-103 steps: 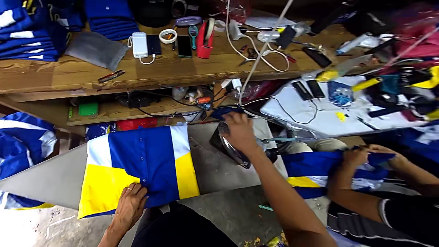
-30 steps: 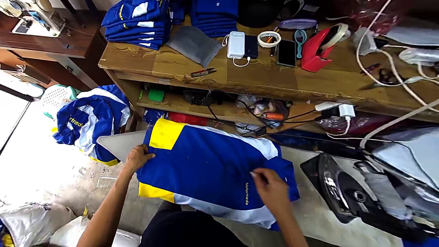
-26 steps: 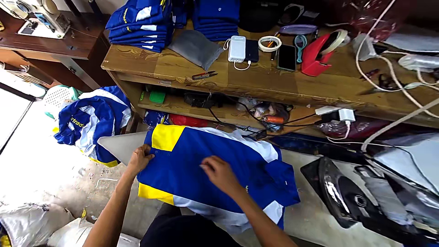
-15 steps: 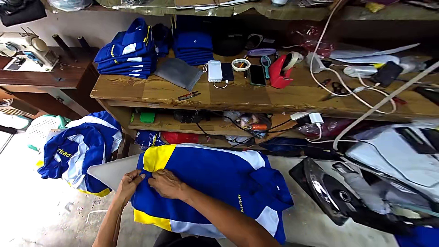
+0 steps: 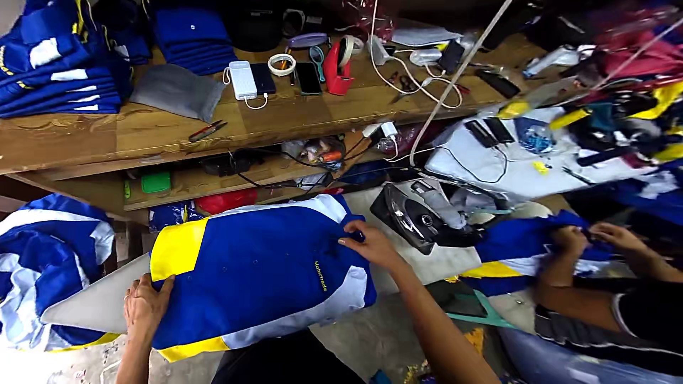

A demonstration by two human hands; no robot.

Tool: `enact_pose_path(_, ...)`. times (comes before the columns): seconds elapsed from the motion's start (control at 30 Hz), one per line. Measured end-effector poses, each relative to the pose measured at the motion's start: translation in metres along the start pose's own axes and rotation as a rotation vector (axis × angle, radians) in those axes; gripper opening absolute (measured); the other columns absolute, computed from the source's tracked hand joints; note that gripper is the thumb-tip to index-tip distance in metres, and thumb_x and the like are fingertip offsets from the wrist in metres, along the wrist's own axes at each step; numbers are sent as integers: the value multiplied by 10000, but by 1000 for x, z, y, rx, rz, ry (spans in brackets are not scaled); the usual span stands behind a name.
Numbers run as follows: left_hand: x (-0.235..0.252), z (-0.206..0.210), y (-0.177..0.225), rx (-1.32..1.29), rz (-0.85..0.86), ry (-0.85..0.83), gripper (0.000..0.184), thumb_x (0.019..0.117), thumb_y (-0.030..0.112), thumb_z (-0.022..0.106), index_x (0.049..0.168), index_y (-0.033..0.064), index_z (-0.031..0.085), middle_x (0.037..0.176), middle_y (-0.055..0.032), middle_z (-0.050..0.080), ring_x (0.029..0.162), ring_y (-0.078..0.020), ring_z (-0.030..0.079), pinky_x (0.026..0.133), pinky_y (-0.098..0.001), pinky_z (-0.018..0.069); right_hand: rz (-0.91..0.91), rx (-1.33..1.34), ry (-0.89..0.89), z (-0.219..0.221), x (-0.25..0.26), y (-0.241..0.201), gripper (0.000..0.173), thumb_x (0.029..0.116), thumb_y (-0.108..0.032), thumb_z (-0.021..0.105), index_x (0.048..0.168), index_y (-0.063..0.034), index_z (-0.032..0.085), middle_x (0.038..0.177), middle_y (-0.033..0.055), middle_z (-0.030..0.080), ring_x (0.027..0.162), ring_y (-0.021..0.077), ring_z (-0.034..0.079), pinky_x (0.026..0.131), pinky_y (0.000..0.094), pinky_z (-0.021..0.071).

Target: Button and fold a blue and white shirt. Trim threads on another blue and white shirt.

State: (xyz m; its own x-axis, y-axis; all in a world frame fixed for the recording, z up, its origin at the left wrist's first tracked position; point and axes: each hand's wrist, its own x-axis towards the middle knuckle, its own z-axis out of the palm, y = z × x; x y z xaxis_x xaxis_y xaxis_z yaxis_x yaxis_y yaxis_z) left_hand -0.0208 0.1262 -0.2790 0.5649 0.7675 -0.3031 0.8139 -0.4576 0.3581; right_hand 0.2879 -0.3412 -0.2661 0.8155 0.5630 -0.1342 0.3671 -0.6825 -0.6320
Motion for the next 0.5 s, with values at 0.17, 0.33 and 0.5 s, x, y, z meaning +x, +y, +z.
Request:
enact_pose_path(0.17, -4, -7, -7, -211, -35, -42, 392, 975, 247, 712, 1161, -87, 625, 1043, -317, 669, 1033, -471, 652, 920, -689, 463, -74, -57, 248, 25, -44, 17, 638, 833, -448, 797, 1251, 7, 638, 1235, 213, 668, 1187, 367, 613, 1036, 541, 479)
enact_pose_path(0.33, -23, -13, -42, -378, -106, -274, 355, 946, 223, 720, 1191, -29, 663, 1085, -233, 704, 1044, -354, 683, 942, -608, 515, -135, -305, 81, 25, -90, 41, 398, 989, -357, 611, 856, 3, 714, 785, 177, 706, 807, 375, 712, 909, 625, 488)
enact_pose_path(0.5, -55, -22, -66, -290, -94, -481, 383, 900, 195, 770, 1185, -32, 650, 1026, -201, 723, 959, -312, 714, 905, -559, 560, 174, -38, -455, -20, -115, 38, 320, 912, -319, 768, 1066, -38, 757, 928, 168, 745, 899, 336, 718, 872, 600, 538)
